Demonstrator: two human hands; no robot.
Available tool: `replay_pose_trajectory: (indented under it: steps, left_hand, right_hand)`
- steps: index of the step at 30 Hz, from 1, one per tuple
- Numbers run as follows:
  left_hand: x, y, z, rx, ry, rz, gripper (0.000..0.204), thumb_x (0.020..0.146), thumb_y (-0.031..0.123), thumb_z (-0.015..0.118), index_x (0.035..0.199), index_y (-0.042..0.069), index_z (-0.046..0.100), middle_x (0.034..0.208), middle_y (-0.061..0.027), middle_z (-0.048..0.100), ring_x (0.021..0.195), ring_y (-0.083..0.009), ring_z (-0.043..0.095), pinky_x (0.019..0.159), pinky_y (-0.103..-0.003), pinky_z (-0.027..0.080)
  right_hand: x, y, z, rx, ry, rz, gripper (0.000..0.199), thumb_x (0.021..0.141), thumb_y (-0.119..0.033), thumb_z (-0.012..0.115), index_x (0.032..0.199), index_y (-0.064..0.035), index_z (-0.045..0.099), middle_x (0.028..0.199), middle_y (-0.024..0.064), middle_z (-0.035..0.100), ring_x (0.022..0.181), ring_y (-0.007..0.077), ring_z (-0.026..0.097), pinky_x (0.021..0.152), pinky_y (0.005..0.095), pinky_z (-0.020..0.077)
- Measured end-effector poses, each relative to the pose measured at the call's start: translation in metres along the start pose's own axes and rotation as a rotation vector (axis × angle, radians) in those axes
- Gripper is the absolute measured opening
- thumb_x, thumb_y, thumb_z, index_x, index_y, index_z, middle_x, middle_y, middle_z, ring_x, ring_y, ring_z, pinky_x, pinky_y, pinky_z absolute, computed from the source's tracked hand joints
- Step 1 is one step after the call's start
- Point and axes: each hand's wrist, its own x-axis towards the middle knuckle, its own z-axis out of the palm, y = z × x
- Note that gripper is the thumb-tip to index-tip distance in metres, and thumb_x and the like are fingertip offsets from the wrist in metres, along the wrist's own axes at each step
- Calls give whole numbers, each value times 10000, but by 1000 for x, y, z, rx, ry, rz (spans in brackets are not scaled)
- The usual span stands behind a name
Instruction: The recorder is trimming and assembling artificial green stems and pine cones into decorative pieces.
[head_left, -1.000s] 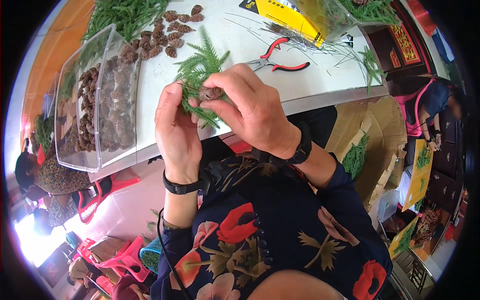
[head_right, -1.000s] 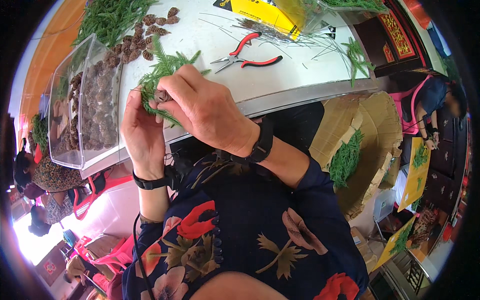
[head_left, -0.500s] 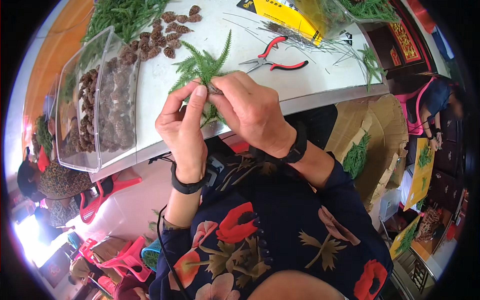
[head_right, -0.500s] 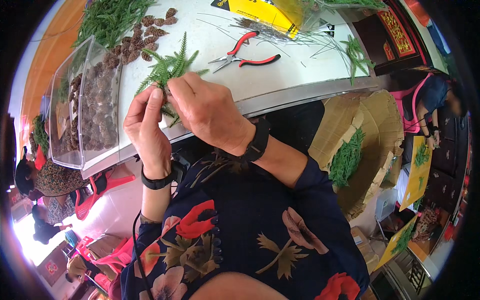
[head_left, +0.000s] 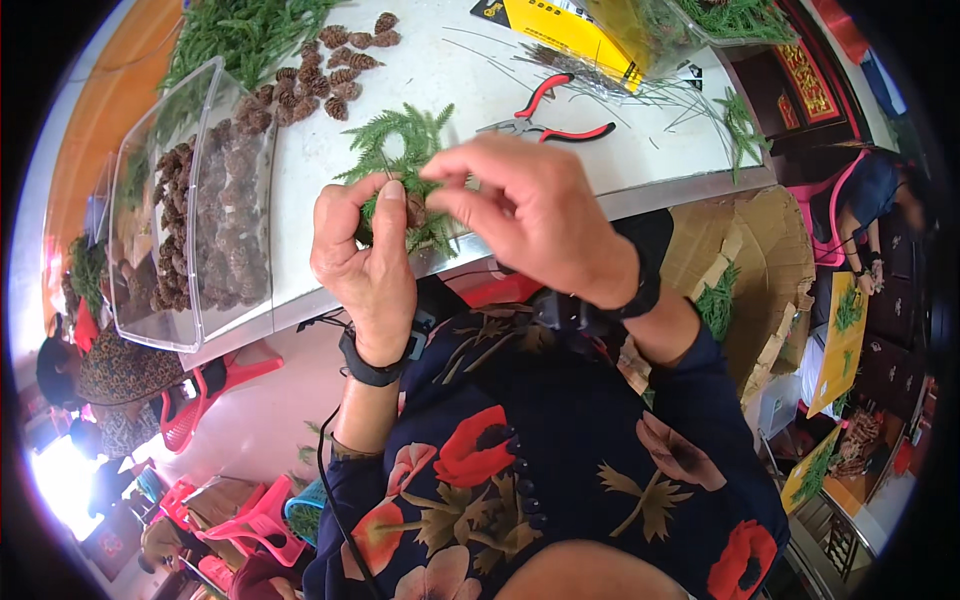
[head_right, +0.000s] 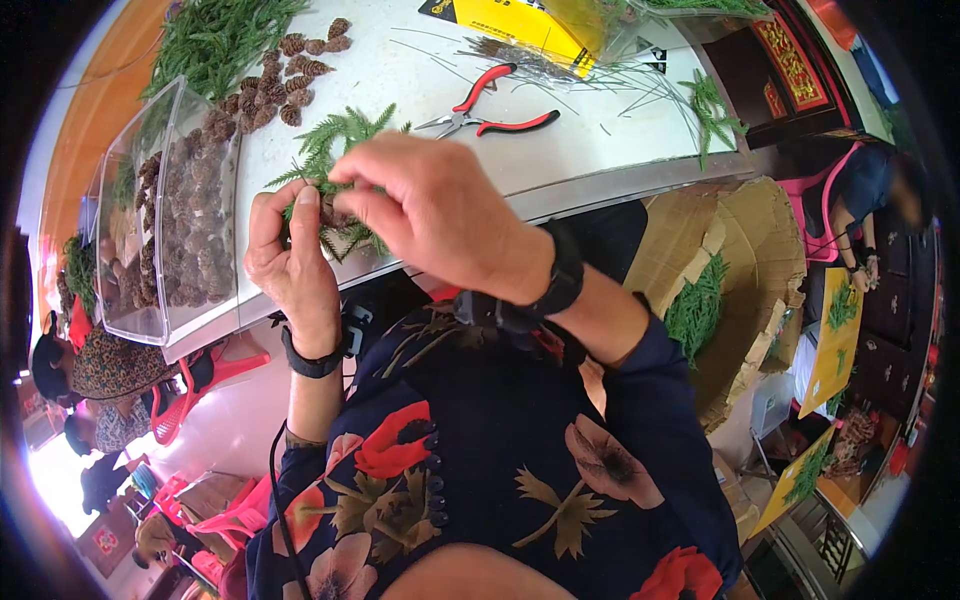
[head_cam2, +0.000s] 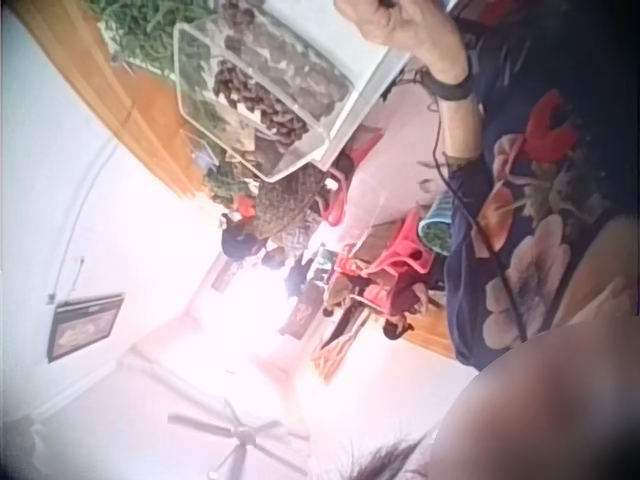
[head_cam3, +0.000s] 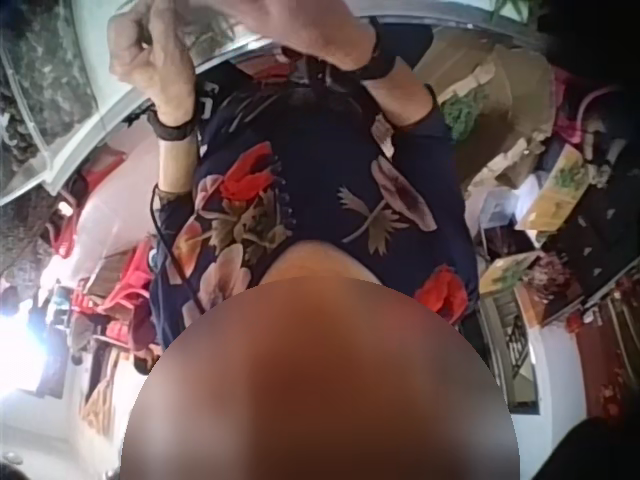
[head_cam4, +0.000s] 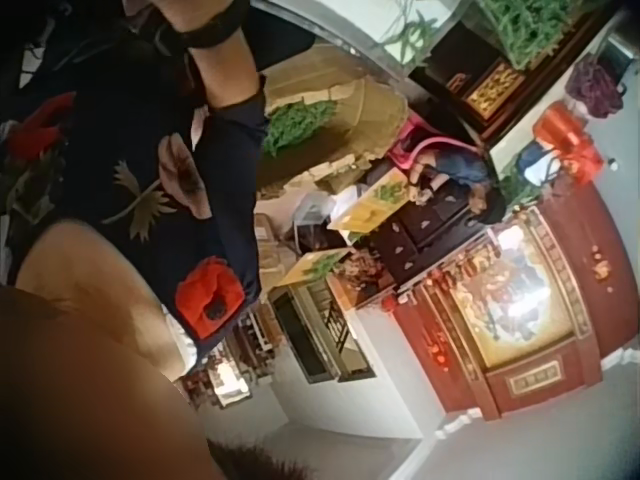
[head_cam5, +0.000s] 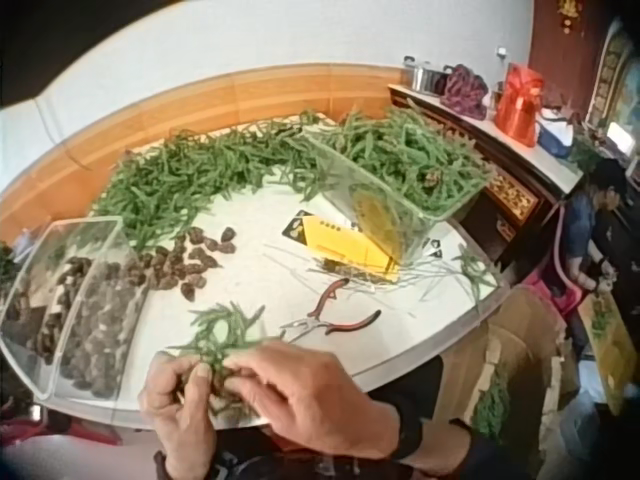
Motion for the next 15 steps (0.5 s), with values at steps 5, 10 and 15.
replay_pose_trajectory:
  steps: [5, 10, 15]
  left_hand:
    - [-4, 1, 3, 16, -80, 83, 60, 820, -7, 628, 871, -3, 660, 737, -27, 517, 682, -92, 469, 606, -251, 391]
    - [-2, 3, 0, -232, -134, -103, 68, 838, -2, 599, 872, -15, 656, 751, -13, 502, 704, -88, 463, 633, -239, 379]
    - [5, 1, -8, -624, -157, -349, 101, 851, 12, 559, 855, -35, 648, 782, 7, 499, 726, -78, 444, 679, -211, 345]
  right_hand:
    - [22, 16, -14, -31, -103, -149, 189, 801, -63, 702, 983, -37, 659, 804, 82, 614, 604, 143, 577, 524, 235, 427]
    - [35, 12, -39, -54, -250, 1, 235, 798, -70, 700, 1025, -35, 653, 869, 95, 616, 694, 183, 598, 609, 263, 459]
    - [33, 63, -102, -531, -385, -128, 398, 753, -72, 720, 1133, -55, 604, 996, 110, 610, 962, 273, 586, 822, 349, 471]
